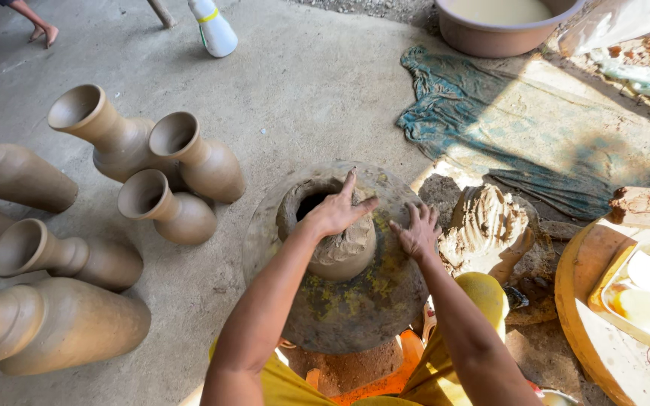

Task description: The person adds a large coil of clay to a rotating base on a manual wheel and shapes the walls by hand to form a vase. They use a wet sponge and a wooden scraper to smooth the surface and refine the rim of the vessel.

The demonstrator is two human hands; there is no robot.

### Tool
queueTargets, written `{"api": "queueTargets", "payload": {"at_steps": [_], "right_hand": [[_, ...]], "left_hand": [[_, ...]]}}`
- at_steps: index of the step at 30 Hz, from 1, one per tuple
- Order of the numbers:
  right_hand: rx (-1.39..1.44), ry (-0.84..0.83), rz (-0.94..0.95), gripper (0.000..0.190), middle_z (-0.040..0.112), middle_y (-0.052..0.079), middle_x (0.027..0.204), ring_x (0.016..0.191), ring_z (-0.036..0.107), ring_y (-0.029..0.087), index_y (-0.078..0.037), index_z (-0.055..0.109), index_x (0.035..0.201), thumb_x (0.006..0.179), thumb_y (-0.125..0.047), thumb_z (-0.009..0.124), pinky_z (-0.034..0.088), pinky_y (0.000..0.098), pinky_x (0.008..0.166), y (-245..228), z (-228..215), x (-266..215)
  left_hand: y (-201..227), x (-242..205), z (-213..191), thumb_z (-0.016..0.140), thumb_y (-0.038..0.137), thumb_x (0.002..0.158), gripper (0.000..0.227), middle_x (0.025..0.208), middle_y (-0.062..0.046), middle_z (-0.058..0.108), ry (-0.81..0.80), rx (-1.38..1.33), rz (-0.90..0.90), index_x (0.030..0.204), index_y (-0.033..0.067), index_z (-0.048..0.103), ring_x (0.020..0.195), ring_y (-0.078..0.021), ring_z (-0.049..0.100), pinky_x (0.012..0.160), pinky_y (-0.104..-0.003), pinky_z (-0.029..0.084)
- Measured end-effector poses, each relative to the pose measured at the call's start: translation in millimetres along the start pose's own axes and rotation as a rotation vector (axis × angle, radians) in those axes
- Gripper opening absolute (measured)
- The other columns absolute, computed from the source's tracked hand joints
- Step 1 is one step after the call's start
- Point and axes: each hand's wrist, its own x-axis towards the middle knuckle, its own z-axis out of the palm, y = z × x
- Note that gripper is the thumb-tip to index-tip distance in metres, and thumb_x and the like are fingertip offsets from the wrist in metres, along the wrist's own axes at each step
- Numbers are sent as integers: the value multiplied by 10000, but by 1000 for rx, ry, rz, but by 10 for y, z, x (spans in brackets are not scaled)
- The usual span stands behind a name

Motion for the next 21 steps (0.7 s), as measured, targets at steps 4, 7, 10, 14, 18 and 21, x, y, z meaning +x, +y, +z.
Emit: {"api": "queueTargets", "payload": {"at_steps": [4,7,10,14,18,21], "right_hand": [[100,-119,-290,397,608,25,1466,1345,567,259,-245,660,1321,970,-428,633,398,518,1201,-368,-508,43],[109,-100,-538,291,643,109,1361,1210,619,350,-184,693,1238,957,-258,680,461,500,1054,-741,-695,83],[3,-144,-552,220,693,116,1214,1167,640,364,-117,649,1136,921,-156,671,506,507,988,-993,-871,79],[-121,-107,-587,139,725,105,1047,1136,626,355,-94,620,949,824,-59,669,470,550,965,-1055,-963,-103],[-144,-118,-527,93,693,106,924,1076,637,314,-83,605,912,841,-69,664,472,531,989,-1009,-916,-370],[-127,-103,-509,116,639,83,882,1018,627,288,-96,583,908,828,-52,654,471,509,954,-1024,-866,-530]], "left_hand": [[-314,-452,-12,387,874,812,1109,846,-151,696,314,356,344,1619,140,186,768,-277,724,708,-479,603],[-515,-746,88,421,860,905,918,849,-129,699,702,545,724,1388,83,491,795,-279,707,781,-495,590],[-530,-786,95,470,805,893,824,705,-128,666,627,575,700,1176,36,560,635,-257,682,638,-432,572],[-412,-668,224,553,710,943,672,546,-107,610,468,505,433,1013,41,554,475,-233,655,468,-387,528],[-259,-571,353,612,611,938,559,556,-139,629,538,445,314,964,59,528,493,-254,665,437,-408,541],[-126,-514,368,614,589,953,541,608,-169,665,618,397,260,959,57,517,539,-288,694,454,-416,548]]}}
